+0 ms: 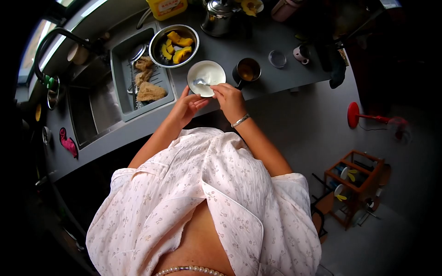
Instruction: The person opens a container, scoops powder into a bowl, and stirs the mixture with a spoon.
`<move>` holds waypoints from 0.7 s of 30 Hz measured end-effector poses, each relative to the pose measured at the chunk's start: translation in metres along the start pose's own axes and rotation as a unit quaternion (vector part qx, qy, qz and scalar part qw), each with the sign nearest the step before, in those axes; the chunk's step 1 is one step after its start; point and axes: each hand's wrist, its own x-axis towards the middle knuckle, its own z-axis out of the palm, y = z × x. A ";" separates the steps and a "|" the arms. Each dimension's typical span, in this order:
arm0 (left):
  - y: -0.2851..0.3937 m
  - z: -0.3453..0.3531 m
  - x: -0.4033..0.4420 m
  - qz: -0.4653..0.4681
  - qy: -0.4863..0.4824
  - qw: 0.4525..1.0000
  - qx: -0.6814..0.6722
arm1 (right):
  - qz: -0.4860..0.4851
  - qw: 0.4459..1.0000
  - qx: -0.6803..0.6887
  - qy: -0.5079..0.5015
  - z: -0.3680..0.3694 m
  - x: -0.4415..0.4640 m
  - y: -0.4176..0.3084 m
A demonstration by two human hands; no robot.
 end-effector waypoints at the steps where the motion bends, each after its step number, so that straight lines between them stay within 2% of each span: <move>1: -0.001 0.001 0.001 -0.001 0.006 1.000 -0.009 | 0.003 1.000 0.006 -0.012 -0.002 -0.004 -0.002; 2: -0.001 0.002 0.002 -0.003 0.012 1.000 -0.018 | 0.003 1.000 0.004 -0.013 -0.006 -0.006 0.000; 4: -0.003 0.003 0.005 0.002 0.005 1.000 -0.030 | -0.087 0.994 -0.044 -0.053 -0.017 -0.010 0.007; 8: -0.005 -0.001 0.010 0.009 -0.014 0.999 -0.046 | -0.108 0.988 -0.080 -0.082 -0.041 -0.010 0.002; 11: -0.006 -0.003 0.011 0.011 -0.015 0.999 -0.051 | -0.167 0.967 -0.175 -0.082 -0.053 -0.006 0.002; 15: -0.007 0.001 0.009 0.017 -0.011 0.998 -0.065 | -0.133 0.962 -0.210 -0.116 -0.054 0.000 0.001; 21: -0.010 0.004 0.007 0.033 0.001 0.997 -0.065 | -0.157 0.966 -0.190 -0.074 -0.031 0.014 0.017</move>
